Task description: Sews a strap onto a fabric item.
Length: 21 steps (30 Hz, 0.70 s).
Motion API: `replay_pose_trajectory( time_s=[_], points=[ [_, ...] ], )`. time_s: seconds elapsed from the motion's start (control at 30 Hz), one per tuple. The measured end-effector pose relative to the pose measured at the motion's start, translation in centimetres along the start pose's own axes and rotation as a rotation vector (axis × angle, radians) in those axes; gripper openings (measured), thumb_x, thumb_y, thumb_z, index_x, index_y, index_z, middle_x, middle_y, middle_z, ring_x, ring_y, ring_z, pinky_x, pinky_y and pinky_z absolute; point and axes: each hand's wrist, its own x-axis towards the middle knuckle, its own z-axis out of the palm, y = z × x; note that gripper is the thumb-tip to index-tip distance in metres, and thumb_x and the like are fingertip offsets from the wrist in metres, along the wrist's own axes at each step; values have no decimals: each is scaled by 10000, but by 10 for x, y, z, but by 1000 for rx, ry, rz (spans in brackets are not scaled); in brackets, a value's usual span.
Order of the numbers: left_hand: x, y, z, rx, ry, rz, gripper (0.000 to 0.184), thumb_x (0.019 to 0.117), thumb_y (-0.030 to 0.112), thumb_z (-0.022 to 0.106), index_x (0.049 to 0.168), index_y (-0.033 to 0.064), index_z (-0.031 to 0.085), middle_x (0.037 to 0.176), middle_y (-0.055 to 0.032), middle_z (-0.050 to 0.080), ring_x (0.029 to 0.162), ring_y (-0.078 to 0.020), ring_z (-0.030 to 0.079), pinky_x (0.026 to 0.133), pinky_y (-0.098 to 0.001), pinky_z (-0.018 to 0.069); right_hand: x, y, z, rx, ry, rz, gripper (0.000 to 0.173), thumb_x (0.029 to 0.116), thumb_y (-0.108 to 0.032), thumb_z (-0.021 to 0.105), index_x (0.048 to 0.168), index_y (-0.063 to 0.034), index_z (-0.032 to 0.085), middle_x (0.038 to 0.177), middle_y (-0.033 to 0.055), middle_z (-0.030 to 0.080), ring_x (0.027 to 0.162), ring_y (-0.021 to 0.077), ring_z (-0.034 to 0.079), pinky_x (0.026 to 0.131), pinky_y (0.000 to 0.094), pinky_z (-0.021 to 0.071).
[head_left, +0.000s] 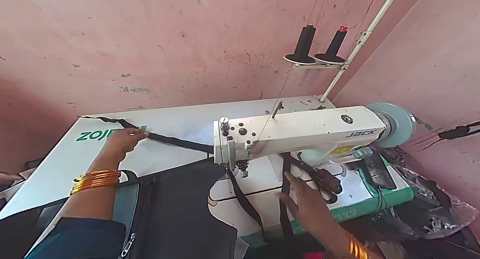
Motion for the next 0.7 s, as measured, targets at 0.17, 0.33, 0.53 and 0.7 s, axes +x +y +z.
replay_pose_trajectory(
  time_s=[0.17,0.33,0.53,0.7],
  points=[
    [-69,37,42,317,-324,310,314,1054,263,594,1130,-16,717,1046,-217,725,969,-363,700,924,-595,521,7,3,10,53,-61,162,431,945,25,591,1374,61,582,1135,282,687,923,426,715,823,552,580],
    [-101,54,107,452,-649,613,477,948,381,735,1154,-47,698,1197,-270,646,1181,-412,598,1059,-585,436,94,-24,13,-222,52,131,327,969,-6,556,1275,53,653,1329,330,593,1282,479,557,1040,575,474],
    [-119,60,112,338,-782,592,700,834,274,865,1348,-19,491,1134,-218,678,1054,-324,672,970,-537,516,70,-99,50,223,-458,117,350,983,-221,662,1223,34,663,1186,213,646,1136,342,621,1001,465,495],
    [-117,41,109,316,-697,604,620,866,301,832,1361,47,557,1199,-186,692,1111,-324,675,1009,-545,504,-12,-43,11,391,-617,235,174,907,-120,717,1002,24,695,827,145,670,766,267,647,735,472,523]
  ],
)
